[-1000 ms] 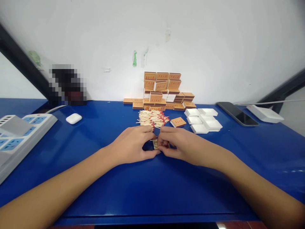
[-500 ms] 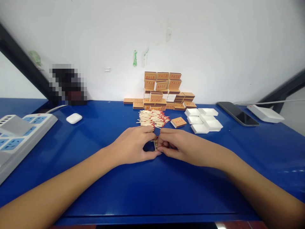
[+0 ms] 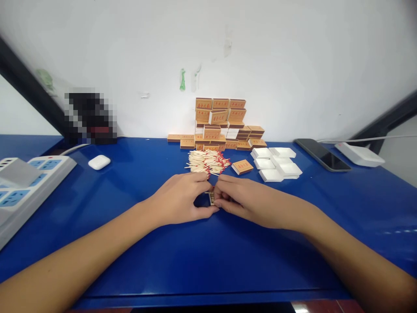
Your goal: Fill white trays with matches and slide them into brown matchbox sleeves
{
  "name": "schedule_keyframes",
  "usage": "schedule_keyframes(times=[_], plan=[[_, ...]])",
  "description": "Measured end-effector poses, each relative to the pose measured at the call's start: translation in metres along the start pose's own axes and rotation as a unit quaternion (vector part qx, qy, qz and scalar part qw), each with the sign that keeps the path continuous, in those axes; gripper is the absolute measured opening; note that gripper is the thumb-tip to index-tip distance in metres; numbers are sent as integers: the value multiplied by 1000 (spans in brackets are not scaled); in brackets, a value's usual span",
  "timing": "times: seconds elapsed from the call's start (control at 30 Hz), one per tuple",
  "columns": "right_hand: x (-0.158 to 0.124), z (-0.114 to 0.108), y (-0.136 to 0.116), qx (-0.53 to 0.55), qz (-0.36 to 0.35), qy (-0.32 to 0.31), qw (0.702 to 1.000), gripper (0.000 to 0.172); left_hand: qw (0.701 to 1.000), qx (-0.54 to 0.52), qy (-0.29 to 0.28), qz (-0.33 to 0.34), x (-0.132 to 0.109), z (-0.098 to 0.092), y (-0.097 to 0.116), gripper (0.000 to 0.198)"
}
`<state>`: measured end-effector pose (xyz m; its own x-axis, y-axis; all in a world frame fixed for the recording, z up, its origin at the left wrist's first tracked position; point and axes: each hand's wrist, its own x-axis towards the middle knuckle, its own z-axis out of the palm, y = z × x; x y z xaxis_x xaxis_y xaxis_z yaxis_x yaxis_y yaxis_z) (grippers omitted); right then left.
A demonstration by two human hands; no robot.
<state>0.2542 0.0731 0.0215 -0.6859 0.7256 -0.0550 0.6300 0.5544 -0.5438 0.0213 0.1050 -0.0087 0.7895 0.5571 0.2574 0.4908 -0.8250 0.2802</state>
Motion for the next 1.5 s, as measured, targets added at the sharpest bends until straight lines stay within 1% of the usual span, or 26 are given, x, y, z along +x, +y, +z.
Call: schedule_keyframes(times=[0.17, 0.3, 0.4, 0.57, 0.7, 0.77, 0.83, 0.9, 1.17, 1.33, 1.5], plan=[[-1, -2, -1, 16, -2, -9, 1000, 19, 1000, 3, 4, 2, 1, 0, 0, 30], [0, -1, -3, 2, 8, -16, 1000, 18, 1000, 1, 1, 1, 2, 0, 0, 30], [0, -1, -3, -9, 13, -11, 1000, 16, 1000, 5, 0, 2, 2, 0, 0, 28], [-2, -4, 1, -27, 33, 22, 999, 22, 1000, 6, 6, 4, 0, 0, 0, 31], [-1, -7, 4, -34, 24, 12, 999, 21, 1000, 11, 2, 1, 1, 0, 0, 32], [1, -7, 4, -44, 15, 29, 999, 19, 1000, 11, 2, 0, 1, 0, 0, 31], [3, -7, 4, -68, 12, 64, 996, 15, 1000, 9, 2, 0, 1, 0, 1, 31], [4, -6, 5, -89, 10, 83, 993, 12, 1000, 10, 4, 1, 0, -1, 1, 31], [6, -1, 6, -112, 4, 73, 991, 7, 1000, 11, 4, 2, 0, 1, 0, 32], [7, 1, 6, -104, -13, 75, 992, 9, 1000, 12, 1, -2, 0, 1, 0, 32], [6, 0, 4, -103, -4, 69, 992, 8, 1000, 4, 0, -1, 0, 1, 0, 33]])
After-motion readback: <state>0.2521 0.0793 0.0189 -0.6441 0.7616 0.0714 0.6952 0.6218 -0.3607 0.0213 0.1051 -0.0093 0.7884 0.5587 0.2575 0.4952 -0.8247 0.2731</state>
